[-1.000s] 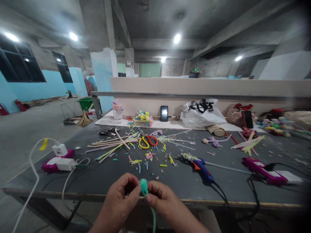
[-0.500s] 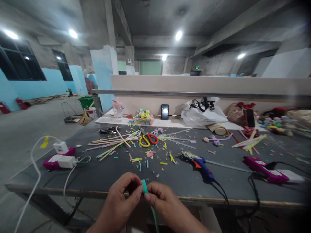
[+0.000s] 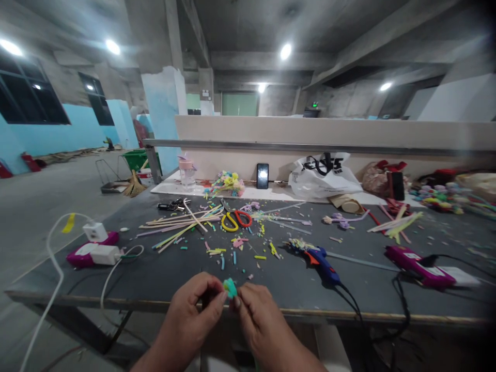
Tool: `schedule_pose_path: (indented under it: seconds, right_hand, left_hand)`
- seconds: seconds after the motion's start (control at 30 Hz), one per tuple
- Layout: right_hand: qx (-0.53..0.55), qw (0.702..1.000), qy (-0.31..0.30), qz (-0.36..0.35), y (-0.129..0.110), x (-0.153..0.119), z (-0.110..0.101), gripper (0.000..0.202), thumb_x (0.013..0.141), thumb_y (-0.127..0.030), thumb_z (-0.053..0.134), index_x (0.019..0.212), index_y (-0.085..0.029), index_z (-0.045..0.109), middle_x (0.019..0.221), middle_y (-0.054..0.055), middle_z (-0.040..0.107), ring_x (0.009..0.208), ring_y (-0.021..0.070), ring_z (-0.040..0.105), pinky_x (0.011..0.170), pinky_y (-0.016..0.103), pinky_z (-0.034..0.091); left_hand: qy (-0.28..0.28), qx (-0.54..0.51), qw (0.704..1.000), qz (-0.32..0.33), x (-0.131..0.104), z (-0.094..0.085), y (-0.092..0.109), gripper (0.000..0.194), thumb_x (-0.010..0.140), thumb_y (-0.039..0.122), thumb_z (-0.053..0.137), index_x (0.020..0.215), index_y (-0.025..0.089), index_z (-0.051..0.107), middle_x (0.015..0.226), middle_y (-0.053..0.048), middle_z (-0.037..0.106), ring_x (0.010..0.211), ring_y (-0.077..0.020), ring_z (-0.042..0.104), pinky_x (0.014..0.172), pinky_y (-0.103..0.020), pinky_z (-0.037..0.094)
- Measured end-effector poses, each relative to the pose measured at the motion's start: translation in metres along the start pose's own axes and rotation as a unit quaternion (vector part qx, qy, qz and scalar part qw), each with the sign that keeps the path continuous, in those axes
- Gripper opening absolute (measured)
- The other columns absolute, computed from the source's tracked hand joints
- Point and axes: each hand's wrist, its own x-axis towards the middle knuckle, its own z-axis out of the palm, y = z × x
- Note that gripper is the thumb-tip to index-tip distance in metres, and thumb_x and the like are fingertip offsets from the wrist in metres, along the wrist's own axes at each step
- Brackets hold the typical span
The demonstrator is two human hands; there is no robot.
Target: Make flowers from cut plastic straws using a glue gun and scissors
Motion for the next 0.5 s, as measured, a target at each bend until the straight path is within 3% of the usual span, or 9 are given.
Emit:
schedule_pose_path:
  seconds: [0.2,0.5]
  right_hand:
    - [-0.041,0.999,0.015,-0.010,-0.0006,-0.0002,-0.0017,0.020,0.087,-0.018,0.037,0.071,-0.018,0.049,0.073,0.004,0.056,0.071,0.0166,0.049,0.065,0.028,0.033]
    - [-0.085,0.994,0.049,-0.055,-0.0033,-0.0034,-0.0013,0.021,0.087,-0.015,0.034,0.070,-0.018,0.046,0.068,0.001,0.054,0.066,0.0150,0.047,0.068,0.029,0.030]
  left_hand:
    - [-0.018,0.000,1.000,-0.005,-0.0021,0.0004,-0.0023,0.014,0.078,0.028,0.053,0.070,0.019,0.059,0.065,0.001,0.056,0.062,-0.0132,0.050,0.058,-0.021,0.039]
    - [-0.022,0.042,0.997,0.056,-0.0040,0.0023,-0.0077,0.021,0.083,0.031,0.046,0.071,0.018,0.058,0.067,0.001,0.055,0.064,-0.0123,0.053,0.060,-0.021,0.040]
